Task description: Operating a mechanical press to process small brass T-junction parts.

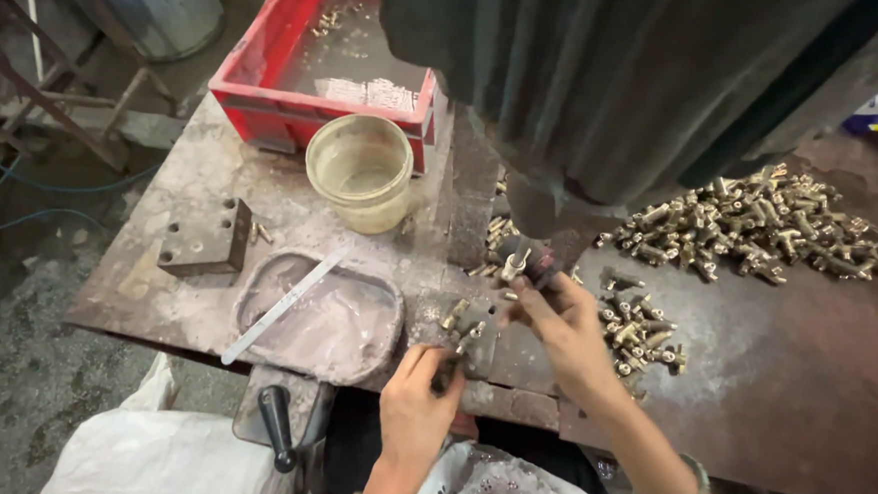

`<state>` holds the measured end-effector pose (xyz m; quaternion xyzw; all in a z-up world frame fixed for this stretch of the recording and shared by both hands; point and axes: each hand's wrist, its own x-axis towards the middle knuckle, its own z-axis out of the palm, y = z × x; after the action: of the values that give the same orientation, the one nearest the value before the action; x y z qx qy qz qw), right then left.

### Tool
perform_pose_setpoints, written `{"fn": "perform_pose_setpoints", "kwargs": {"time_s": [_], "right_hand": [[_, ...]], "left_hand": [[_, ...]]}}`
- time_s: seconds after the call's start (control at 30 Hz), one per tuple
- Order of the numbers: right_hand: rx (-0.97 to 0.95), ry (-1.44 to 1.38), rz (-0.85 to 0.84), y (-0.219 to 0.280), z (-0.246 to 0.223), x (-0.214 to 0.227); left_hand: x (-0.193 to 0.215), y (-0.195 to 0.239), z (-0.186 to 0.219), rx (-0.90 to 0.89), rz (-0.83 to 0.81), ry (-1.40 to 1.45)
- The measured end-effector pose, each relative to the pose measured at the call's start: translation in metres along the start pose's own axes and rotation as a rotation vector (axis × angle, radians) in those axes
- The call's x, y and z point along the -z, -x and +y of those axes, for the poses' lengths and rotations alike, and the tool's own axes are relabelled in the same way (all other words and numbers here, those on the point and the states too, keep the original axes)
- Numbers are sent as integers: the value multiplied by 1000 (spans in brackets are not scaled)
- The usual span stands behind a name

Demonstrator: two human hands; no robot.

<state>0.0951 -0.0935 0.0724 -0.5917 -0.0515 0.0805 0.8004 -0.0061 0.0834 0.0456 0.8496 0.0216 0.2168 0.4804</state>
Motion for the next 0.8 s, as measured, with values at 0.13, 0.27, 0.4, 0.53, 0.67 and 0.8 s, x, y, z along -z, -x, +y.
{"fn": "perform_pose_setpoints", "kwargs": {"time_s": [0.13,0.27,0.4,0.53,0.67,0.8], "right_hand": [[-12,18,34,-1,-4,0],[-13,115,18,-2,6,8],[147,160,-39,-9,40,21],[75,198,37,0,6,-4],[57,107,20,1,10,-4],[127,58,-16,2,18,-2]], "left_hand": [[11,-19,18,65,-58,27],[12,-53,27,-64,4,-134],[-11,-63,-2,-191,-143,-455],[-2,-61,-10,-113,-175,-307],[12,-39,-20,362,-100,487],[19,-17,-10,712,-65,808]]}}
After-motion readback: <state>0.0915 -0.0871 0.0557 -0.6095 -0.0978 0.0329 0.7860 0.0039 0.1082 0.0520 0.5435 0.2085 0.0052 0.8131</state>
